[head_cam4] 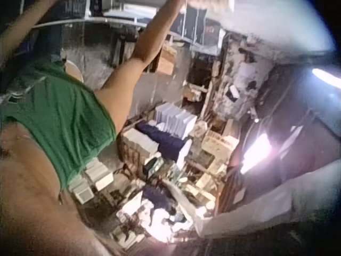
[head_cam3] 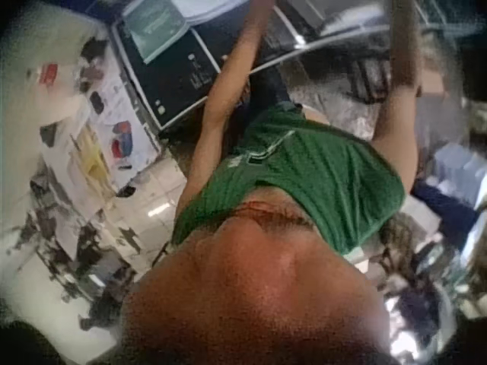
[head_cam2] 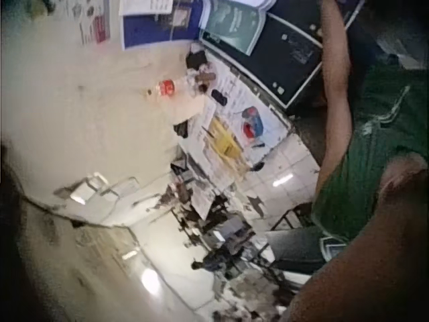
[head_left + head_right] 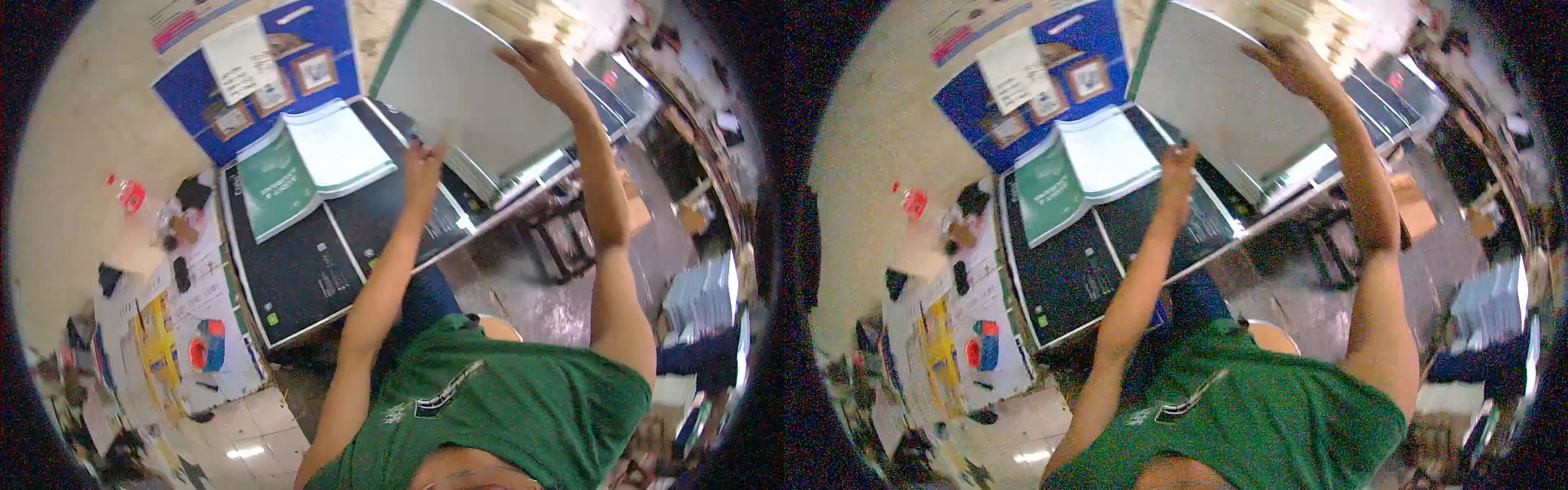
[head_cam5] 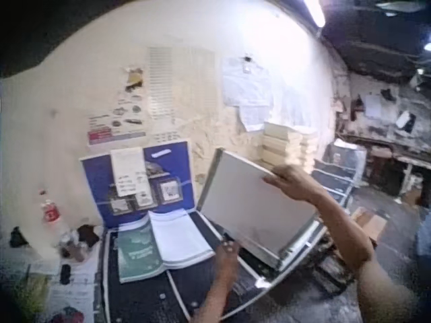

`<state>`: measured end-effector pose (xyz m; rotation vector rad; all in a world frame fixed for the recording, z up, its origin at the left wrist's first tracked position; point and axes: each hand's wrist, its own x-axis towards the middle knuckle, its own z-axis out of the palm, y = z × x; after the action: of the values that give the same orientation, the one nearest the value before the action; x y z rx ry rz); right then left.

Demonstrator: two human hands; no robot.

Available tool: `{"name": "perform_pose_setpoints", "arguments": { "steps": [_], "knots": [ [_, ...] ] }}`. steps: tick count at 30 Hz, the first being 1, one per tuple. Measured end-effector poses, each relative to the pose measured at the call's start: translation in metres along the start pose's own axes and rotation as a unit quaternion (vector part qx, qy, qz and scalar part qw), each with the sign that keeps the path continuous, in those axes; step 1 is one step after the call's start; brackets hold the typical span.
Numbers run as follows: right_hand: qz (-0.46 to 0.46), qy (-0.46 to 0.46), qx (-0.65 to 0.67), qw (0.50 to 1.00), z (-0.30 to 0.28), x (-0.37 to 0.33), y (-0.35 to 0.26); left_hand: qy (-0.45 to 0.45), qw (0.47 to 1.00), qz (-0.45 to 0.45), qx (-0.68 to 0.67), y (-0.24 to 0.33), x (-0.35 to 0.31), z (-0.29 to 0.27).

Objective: The person flips through pages of several bound books and handles stacks of printed paper on a work table.

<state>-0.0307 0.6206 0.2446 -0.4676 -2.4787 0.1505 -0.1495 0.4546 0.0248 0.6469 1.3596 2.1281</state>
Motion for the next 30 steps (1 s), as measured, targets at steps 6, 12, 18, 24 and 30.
{"name": "perform_pose_setpoints", "arguments": {
  "steps": [6,12,18,24,30],
  "knots": [
    [0.212,-0.044,0.338,0.916,0.056,-0.080,0.002,0.091,0.985,0.070,0.132,0.045,-0.051,-0.023],
    [0.312,-0.089,0.316,0.892,0.229,-0.206,-0.047,0.126,0.856,-0.075,0.496,0.018,-0.085,-0.122],
    [0.362,-0.025,0.498,0.787,0.293,-0.282,-0.072,0.030,0.941,-0.194,0.275,0.045,-0.124,-0.143],
    [0.401,-0.063,0.604,0.686,0.282,-0.288,-0.093,0.067,0.865,-0.178,0.464,-0.036,-0.159,-0.179],
    [0.451,-0.112,0.790,0.401,0.229,-0.276,-0.135,-0.084,0.796,-0.156,0.579,0.024,-0.167,-0.109]
  ]
}}
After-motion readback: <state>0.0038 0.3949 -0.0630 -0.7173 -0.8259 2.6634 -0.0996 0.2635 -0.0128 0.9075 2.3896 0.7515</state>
